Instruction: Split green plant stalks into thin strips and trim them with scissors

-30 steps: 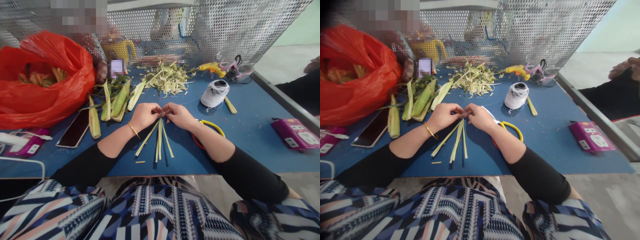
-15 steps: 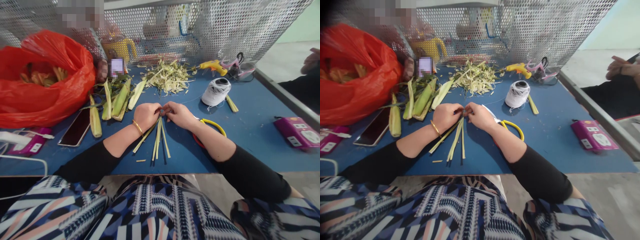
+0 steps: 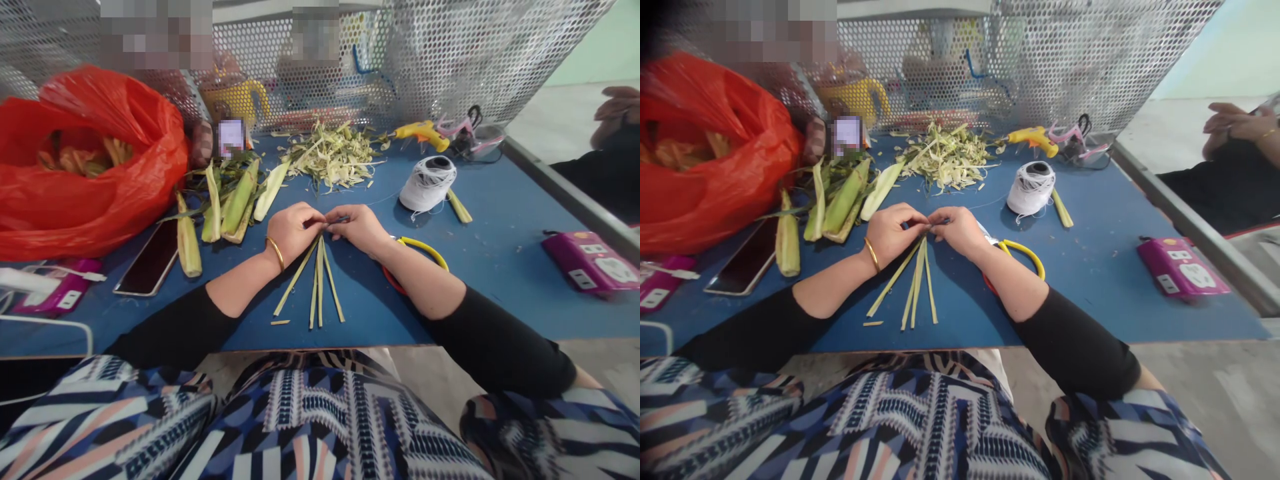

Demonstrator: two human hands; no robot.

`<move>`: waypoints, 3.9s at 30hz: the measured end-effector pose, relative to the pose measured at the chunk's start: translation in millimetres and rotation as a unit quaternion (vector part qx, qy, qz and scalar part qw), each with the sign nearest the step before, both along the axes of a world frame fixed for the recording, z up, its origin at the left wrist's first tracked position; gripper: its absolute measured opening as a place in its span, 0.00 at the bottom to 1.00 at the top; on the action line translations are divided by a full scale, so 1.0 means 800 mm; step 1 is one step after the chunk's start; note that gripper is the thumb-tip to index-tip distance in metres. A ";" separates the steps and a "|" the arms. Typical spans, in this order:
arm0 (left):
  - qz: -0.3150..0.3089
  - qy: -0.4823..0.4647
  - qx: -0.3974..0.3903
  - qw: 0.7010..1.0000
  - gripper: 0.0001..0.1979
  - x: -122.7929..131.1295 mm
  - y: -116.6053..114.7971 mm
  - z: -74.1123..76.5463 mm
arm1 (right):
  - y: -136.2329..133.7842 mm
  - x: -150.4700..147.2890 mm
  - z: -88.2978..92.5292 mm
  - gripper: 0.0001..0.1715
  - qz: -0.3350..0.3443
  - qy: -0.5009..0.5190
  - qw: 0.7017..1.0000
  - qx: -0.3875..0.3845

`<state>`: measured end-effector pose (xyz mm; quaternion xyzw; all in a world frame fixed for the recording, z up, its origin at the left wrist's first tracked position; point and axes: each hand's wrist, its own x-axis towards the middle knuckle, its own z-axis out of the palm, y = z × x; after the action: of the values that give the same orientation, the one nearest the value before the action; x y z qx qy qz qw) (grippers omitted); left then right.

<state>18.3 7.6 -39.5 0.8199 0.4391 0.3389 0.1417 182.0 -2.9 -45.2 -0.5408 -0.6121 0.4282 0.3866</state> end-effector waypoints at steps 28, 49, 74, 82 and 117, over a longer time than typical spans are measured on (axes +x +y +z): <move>-0.013 -0.030 0.012 0.999 0.03 0.000 -0.001 -0.002 | -0.002 0.002 0.012 0.09 0.024 -0.019 0.999 0.010; -0.011 0.055 -0.033 0.998 0.05 -0.014 0.009 0.007 | -0.003 0.031 0.039 0.10 0.059 -0.408 0.905 0.104; -0.040 -0.101 -0.221 0.969 0.10 -0.021 0.027 0.010 | 0.006 0.013 0.007 0.05 0.075 0.051 0.996 0.008; -0.118 -0.308 -0.386 0.862 0.09 -0.005 0.013 0.007 | 0.004 0.011 0.007 0.07 0.078 0.034 0.996 0.001; -0.028 -0.305 -0.463 0.832 0.06 -0.001 0.008 0.013 | -0.004 0.013 0.026 0.10 0.071 0.041 0.997 -0.002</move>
<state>17.3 14.0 -29.1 0.5252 0.4555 0.3248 0.6412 192.4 -5.9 -24.3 -0.4784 -0.6320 0.4776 0.3790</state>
